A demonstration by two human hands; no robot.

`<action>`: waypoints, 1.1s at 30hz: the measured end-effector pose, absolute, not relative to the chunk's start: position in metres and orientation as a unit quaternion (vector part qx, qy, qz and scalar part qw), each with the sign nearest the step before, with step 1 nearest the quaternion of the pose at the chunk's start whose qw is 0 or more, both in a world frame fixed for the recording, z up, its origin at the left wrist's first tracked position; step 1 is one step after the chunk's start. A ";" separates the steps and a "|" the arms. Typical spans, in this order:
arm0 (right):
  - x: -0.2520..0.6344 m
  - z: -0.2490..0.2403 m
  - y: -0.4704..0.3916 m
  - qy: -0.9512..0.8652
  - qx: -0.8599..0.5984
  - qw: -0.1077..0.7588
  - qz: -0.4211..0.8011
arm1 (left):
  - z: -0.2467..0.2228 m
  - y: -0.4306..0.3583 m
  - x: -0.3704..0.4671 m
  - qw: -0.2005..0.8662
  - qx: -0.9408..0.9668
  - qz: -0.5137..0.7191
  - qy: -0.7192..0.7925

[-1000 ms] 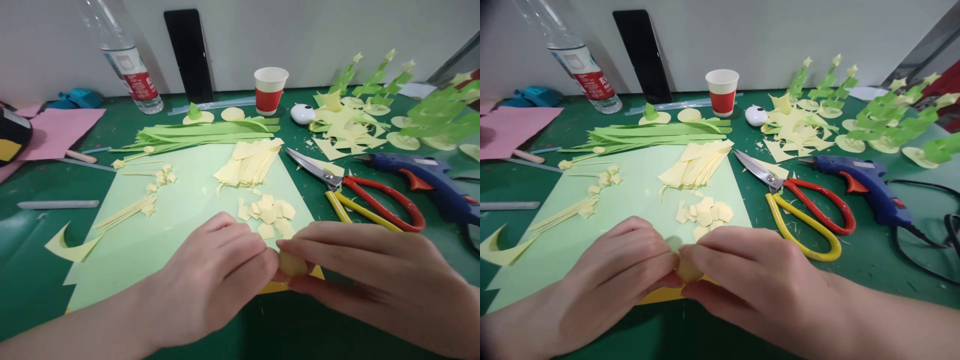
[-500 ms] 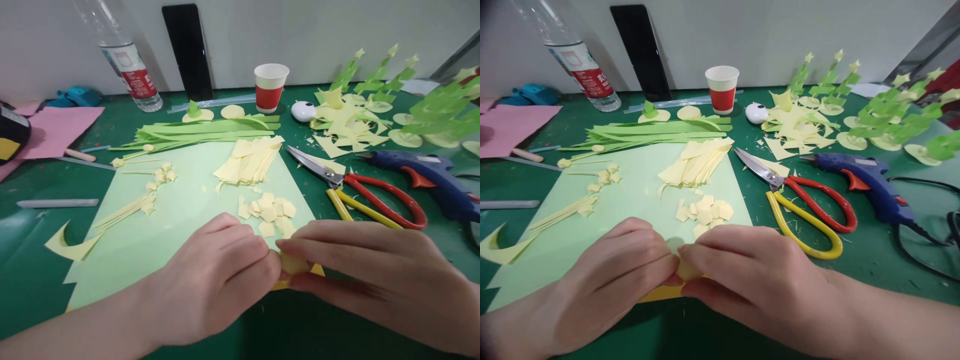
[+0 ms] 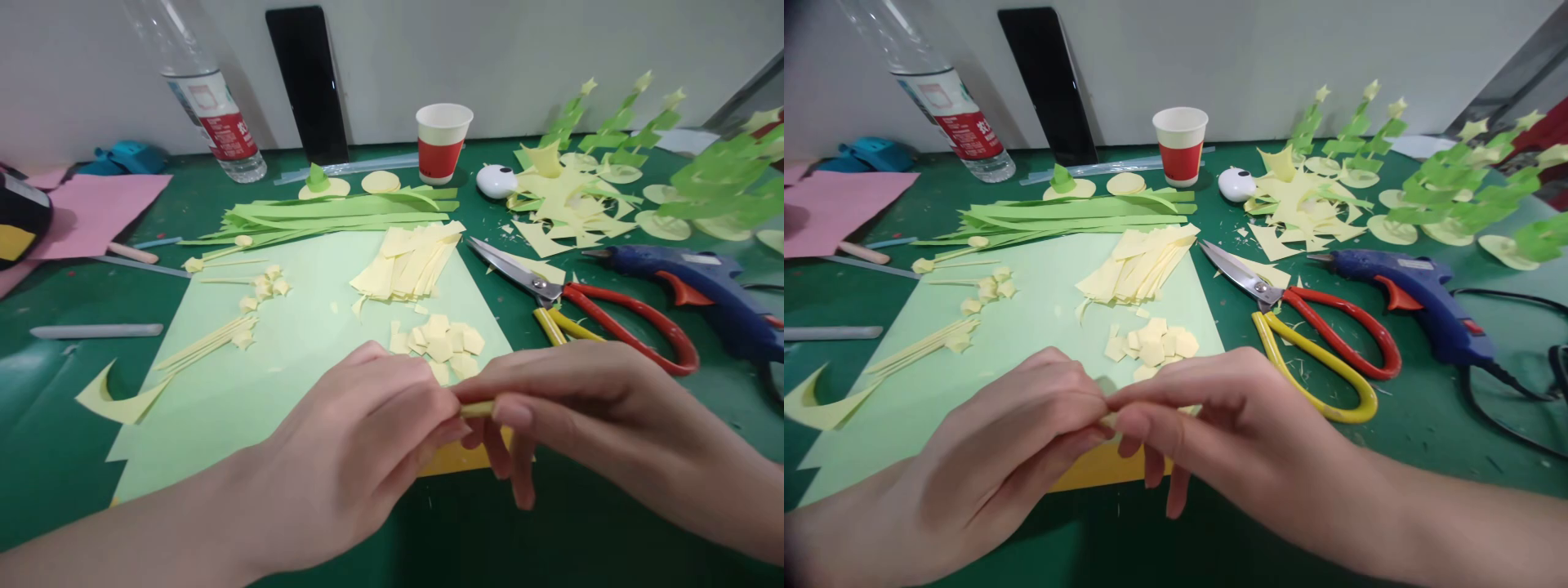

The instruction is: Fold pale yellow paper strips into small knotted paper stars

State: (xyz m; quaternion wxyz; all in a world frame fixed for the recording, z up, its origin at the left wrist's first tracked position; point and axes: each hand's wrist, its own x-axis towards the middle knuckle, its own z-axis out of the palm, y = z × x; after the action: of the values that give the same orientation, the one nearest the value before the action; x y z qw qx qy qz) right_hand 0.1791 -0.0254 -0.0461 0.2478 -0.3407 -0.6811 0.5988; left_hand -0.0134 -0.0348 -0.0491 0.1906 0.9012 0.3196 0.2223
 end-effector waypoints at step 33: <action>0.170 -0.035 -0.028 -0.837 -0.317 0.432 0.110 | -0.054 -0.033 -0.009 0.642 0.534 0.291 0.467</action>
State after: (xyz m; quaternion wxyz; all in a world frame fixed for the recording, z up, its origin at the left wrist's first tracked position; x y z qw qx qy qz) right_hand 0.1704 -0.0275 -0.0353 0.4317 -0.3173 -0.8371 0.1104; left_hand -0.0093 -0.0325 -0.0544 0.6420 0.5338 0.4669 0.2912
